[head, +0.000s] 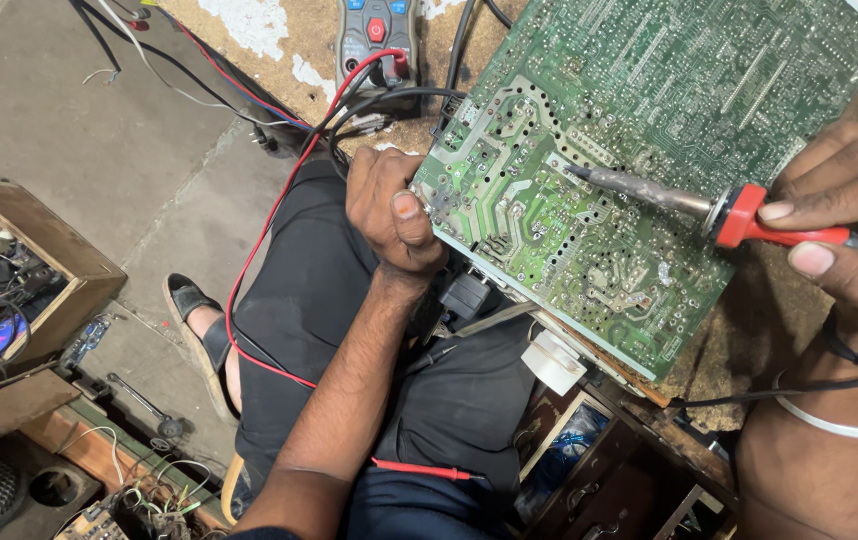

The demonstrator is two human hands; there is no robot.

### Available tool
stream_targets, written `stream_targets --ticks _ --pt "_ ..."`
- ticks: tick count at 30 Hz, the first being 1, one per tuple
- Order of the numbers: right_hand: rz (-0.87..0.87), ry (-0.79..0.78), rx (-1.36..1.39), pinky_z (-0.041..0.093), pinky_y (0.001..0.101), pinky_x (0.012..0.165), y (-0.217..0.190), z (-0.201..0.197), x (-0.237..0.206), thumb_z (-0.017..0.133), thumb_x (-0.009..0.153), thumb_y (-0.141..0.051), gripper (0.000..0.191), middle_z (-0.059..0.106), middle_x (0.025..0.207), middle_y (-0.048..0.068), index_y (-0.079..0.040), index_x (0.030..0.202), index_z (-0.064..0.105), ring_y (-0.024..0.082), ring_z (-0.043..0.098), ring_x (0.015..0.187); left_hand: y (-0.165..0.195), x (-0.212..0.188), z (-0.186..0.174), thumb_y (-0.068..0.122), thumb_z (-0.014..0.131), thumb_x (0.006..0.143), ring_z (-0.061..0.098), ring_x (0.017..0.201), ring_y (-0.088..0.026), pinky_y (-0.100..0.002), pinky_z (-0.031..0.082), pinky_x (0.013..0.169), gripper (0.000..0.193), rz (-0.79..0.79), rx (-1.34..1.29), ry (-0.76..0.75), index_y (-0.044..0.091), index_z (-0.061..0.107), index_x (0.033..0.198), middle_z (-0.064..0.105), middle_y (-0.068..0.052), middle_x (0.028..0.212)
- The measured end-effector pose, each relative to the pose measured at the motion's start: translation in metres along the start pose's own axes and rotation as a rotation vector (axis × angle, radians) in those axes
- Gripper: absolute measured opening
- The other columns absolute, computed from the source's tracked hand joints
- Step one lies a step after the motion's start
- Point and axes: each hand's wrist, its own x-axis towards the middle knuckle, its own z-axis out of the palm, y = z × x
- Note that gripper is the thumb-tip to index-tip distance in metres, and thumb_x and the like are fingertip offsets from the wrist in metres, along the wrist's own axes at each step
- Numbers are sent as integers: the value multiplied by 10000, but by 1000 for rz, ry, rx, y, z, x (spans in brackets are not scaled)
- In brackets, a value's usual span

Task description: The person sits on the floor and uses a soldering iron to apply heat to several points on a green circuit board held on their lap. A multimeter is visible nearby, and the person repeatedly touches the iron to different solder joints across the board.

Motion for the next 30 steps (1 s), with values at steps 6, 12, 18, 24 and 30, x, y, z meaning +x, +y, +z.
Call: stream_targets --ticks 6,12,18,24,30 --pt "97 28 73 489 236 675 2 -1 -5 745 915 -224 237 674 873 131 -4 997 713 160 590 747 0 -4 3 463 268 1098 437 727 -257 -413 361 679 632 -7 -6 5 -1 604 833 506 -111 723" --pt "147 42 136 507 231 683 -3 2 -5 747 931 -211 223 677 889 143 -10 1016 696 163 608 763 -2 -4 2 464 267 1097 441 727 -255 -418 365 692 635 -3 -2 6 0 612 834 507 -108 723" --pt "171 60 171 519 233 703 -1 2 -5 766 928 -220 248 679 879 152 -1 1019 697 172 610 772 -2 -3 2 463 268 1099 446 730 -258 -404 367 667 632 -8 3 1 4 612 835 513 -111 728" --pt "235 123 233 497 232 699 -1 5 -13 784 965 -208 270 673 901 177 37 1022 686 175 605 773 -3 -3 0 465 270 1098 449 731 -259 -421 369 694 631 -10 7 2 3 610 837 512 -111 727" --pt "269 160 227 499 248 707 5 -4 -15 748 983 -208 298 669 949 204 73 1056 685 194 595 772 2 -1 11 469 273 1099 450 740 -262 -397 368 656 635 -14 7 -1 0 618 845 515 -113 733"
